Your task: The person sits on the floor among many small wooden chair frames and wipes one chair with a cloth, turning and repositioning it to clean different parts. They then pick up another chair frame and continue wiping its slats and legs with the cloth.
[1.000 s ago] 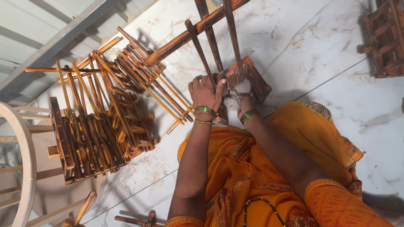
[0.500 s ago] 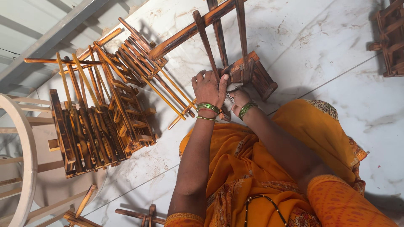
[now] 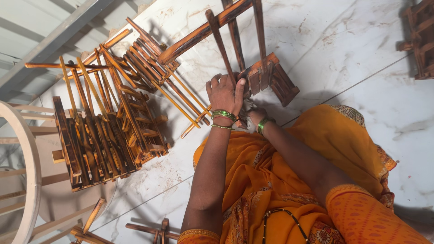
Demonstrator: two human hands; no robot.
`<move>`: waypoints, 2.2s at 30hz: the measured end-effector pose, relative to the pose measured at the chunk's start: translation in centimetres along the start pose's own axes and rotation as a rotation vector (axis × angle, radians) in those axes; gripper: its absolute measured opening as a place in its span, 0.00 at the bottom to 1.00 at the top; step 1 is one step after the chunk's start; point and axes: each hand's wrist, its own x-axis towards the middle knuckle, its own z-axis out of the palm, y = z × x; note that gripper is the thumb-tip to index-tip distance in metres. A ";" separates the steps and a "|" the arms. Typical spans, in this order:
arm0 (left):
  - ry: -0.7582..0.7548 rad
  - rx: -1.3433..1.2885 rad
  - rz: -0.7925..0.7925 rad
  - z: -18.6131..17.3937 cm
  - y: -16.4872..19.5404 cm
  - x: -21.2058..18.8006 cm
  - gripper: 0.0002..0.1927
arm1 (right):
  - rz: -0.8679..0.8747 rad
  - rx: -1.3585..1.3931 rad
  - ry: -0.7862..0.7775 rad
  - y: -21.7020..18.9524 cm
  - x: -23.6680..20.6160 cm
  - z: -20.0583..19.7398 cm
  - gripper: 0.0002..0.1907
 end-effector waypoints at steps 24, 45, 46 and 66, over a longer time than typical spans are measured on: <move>-0.105 0.023 -0.078 2.5 -1.7 0.3 0.38 | -1.288 -0.445 0.216 -12.9 -9.6 -8.4 0.16; 0.106 -0.188 -0.421 -1.4 -1.6 -1.9 0.30 | -1.161 -0.684 0.241 -7.3 -8.8 -9.4 0.22; 0.166 -0.122 -0.256 -1.1 -1.7 -2.2 0.32 | -1.186 -0.725 0.241 -7.6 -8.9 -9.6 0.24; -0.016 -0.281 0.183 0.4 1.8 -8.9 0.45 | -1.055 -0.845 0.046 -9.7 -13.6 -9.7 0.13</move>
